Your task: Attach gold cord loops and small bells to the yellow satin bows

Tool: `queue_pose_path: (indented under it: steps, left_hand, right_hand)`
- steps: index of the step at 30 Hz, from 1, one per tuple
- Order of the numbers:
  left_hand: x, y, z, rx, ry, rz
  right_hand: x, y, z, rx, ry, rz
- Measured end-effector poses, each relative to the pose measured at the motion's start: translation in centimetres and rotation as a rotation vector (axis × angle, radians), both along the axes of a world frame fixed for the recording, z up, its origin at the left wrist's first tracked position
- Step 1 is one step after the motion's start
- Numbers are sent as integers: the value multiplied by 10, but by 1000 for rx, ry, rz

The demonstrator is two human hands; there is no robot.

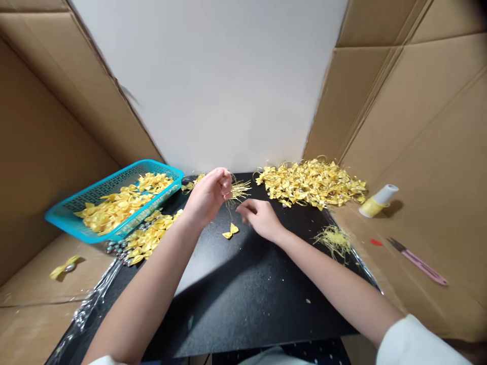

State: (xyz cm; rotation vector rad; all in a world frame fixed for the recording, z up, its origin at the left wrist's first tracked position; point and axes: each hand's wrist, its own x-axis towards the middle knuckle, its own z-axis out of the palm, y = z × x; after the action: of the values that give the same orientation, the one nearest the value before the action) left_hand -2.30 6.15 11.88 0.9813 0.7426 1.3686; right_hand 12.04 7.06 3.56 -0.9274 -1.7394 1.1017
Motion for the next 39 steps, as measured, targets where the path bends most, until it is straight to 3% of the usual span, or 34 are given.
queue_pose_path:
  steps: [4,8,10,14,16,26,34,39]
  left_hand:
    - [-8,3,-1,-46,55,71]
    - [-12,6,-3,-45,132,140]
    - [-13,7,-5,-48,146,132]
    - [-13,8,-9,-68,141,82]
    - [-12,8,-11,-78,133,52]
    - [-2,0,-10,-96,136,-26]
    - [3,-3,-14,-85,149,-78]
    - [5,-5,-15,-102,145,-88]
  right_hand:
    - [30,14,25,91,-41,56]
    - [51,21,46,232,-25,20]
    - [55,21,50,208,46,35]
    - [55,17,51,-11,124,185]
    - [53,16,51,-56,94,192]
    - [39,5,48,111,63,-73]
    - [24,0,40,199,17,-182]
    - [23,0,35,353,-35,-240]
